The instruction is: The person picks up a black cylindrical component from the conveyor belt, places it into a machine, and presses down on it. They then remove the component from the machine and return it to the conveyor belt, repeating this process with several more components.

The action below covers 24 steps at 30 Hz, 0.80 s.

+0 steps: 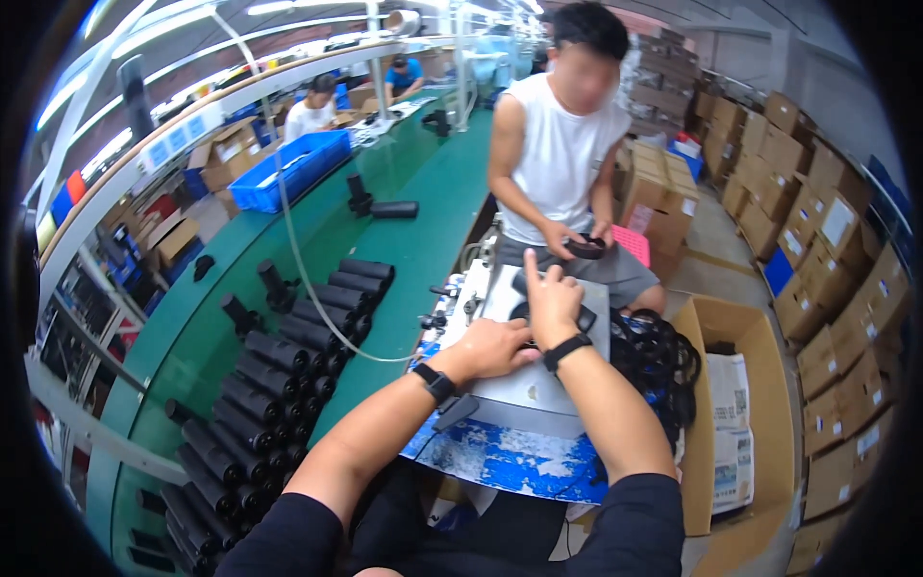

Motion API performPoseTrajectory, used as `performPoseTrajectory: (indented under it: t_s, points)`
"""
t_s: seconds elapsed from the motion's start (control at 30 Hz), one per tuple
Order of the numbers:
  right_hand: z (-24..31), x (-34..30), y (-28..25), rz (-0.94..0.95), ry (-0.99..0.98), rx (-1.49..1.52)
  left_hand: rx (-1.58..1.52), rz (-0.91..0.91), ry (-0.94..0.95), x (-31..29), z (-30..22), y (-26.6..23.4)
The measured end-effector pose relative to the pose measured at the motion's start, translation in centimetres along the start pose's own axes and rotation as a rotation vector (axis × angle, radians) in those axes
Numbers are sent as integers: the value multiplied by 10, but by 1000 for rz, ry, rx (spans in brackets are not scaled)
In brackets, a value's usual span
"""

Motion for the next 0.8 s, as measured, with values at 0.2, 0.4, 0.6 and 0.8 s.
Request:
performPoseTrajectory:
  t_s: [0.2,0.4,0.6,0.8]
  points:
    - [-6,1,9,10,62,-84,-68,-94,70,4,-9,3]
    - [-25,0,-7,63,36,188,-38,-14,9,-11,-18,-5]
    - [-71,20,-42,-88,210,1306,-97,-323,136,-70,-27,-39]
    - [-57,-18,-13,7,137,1427,-76,-455,-43,-120,4,-42]
Point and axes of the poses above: each hand's wrist, its own x-axis towards the middle knuckle, its own y-axis out of the palm, z = x × y, the point moved 4 cm from there along x, towards the middle knuckle, and after that the axes turned 15 degrees about y, right-handed, at the moved point
